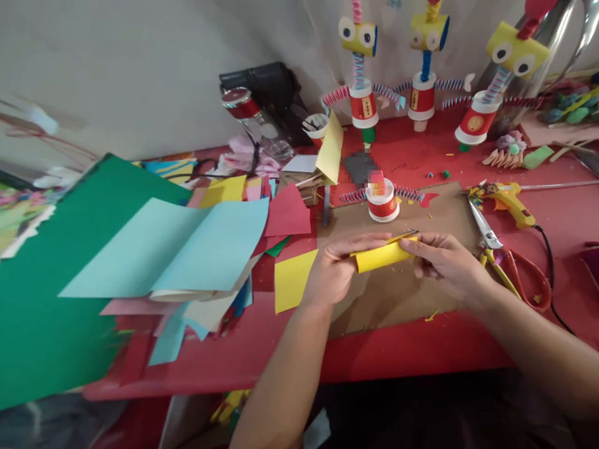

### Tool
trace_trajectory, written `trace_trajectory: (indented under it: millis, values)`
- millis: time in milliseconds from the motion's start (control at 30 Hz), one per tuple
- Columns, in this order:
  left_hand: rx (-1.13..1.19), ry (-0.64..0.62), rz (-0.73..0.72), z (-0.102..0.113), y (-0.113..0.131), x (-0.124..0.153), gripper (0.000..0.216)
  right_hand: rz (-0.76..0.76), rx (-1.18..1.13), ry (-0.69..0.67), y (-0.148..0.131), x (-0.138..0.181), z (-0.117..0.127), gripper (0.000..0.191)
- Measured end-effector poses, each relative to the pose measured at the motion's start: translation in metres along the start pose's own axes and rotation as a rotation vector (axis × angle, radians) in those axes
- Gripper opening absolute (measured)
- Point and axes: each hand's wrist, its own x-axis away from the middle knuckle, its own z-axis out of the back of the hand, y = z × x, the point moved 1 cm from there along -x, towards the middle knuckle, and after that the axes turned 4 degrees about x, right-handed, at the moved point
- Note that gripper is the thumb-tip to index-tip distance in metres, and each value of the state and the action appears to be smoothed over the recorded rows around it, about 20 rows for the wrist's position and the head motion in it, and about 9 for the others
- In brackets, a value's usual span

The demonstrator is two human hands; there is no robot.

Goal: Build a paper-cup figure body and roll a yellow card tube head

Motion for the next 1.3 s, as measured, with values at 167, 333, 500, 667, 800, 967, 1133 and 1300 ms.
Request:
trace_trajectory:
  millis: [167,333,500,667,800,967,1133,1300]
  values:
    - [-0.185,-0.038,-0.069,0.005,-0.003,0.002,0.013,-0.018,-0.029,-0.068,0.004,-0.003,0.004,0.028]
    - [-0.216,-0.028,-0.142,0.008,-0.008,0.002,0.016,-0.050,-0.077,-0.098,0.005,-0.004,0.005,0.022]
    - [-0.214,-0.008,-0.169,0.008,-0.009,0.001,0.017,-0.064,-0.121,-0.080,0.004,-0.003,0.006,0.016]
    - [-0.289,0.003,-0.238,0.005,-0.004,0.000,0.019,-0.040,-0.120,-0.085,0.005,-0.003,0.007,0.016]
    - [-0.339,0.007,-0.285,0.005,-0.002,0.000,0.018,-0.009,-0.148,-0.015,0.004,-0.002,0.007,0.019]
    - [-0.351,-0.010,-0.303,0.005,-0.003,0.001,0.024,0.036,-0.152,-0.060,0.002,-0.001,0.004,0.026]
    - [-0.332,0.100,-0.277,0.010,-0.006,0.000,0.031,0.033,-0.140,-0.049,0.003,-0.002,0.008,0.030]
    - [-0.341,0.161,-0.342,0.015,0.007,0.003,0.028,0.038,-0.228,0.016,0.001,-0.002,0.011,0.019]
